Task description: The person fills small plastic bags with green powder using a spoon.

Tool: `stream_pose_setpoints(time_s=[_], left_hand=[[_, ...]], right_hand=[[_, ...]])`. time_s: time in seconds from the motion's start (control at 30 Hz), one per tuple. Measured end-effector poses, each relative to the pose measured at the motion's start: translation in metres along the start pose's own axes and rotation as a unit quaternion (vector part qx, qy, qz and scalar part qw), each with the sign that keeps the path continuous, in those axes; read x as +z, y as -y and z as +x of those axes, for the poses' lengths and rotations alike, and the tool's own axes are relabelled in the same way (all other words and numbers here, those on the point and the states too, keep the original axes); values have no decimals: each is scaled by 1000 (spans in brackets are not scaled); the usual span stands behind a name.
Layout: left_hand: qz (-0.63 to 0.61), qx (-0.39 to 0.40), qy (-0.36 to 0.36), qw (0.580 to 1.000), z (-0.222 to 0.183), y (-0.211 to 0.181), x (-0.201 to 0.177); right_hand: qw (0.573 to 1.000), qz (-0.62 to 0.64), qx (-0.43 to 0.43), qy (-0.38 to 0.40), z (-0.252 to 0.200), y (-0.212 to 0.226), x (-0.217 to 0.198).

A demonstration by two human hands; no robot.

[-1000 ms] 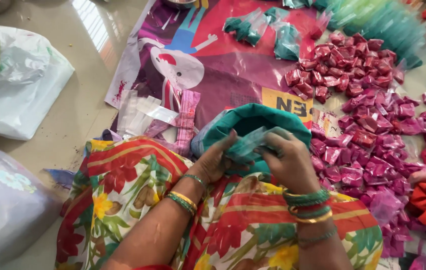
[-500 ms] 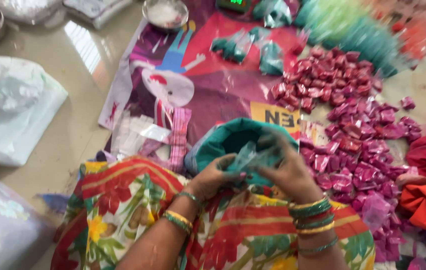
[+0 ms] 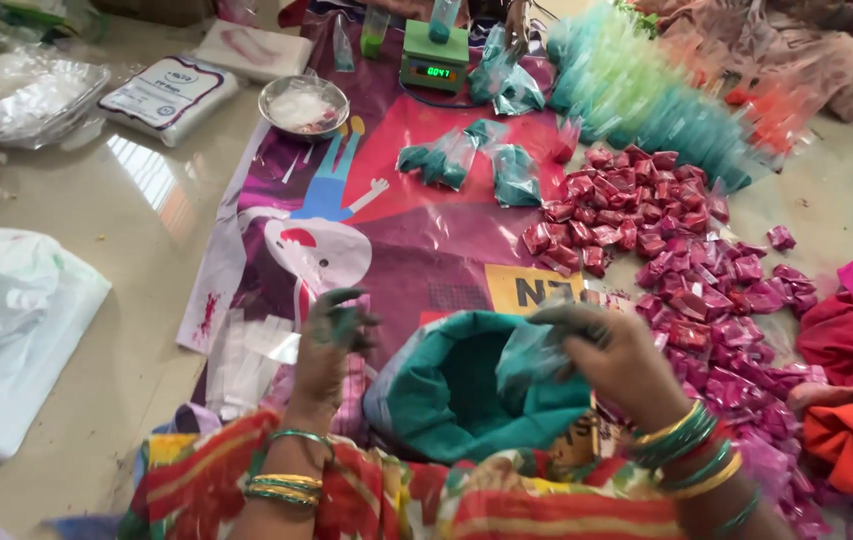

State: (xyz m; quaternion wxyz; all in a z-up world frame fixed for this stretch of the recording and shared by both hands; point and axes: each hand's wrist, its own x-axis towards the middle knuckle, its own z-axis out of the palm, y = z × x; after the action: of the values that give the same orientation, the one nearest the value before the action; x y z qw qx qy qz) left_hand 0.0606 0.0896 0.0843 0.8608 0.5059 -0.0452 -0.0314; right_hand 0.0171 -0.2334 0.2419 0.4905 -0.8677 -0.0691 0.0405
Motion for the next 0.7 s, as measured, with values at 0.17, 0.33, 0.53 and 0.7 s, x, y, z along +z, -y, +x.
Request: stream_pose_setpoints(time_s=[0.17,0.33,0.53,0.7], left_hand=[[9,-26,-299,954,21,44,-39],[18,-41,-338,940,27,42,-38],[13,-87,-355,931,36,47,-43],[27,-86,-356,930,34,53,-48]], right_hand=[[999,-36,-11,-37,122,-30,-28],[998,52,13,-19,304,-77,-21],[972,-47,-19,-229,458,-88,1],[956,-2,-17,-293,451,-119,39]])
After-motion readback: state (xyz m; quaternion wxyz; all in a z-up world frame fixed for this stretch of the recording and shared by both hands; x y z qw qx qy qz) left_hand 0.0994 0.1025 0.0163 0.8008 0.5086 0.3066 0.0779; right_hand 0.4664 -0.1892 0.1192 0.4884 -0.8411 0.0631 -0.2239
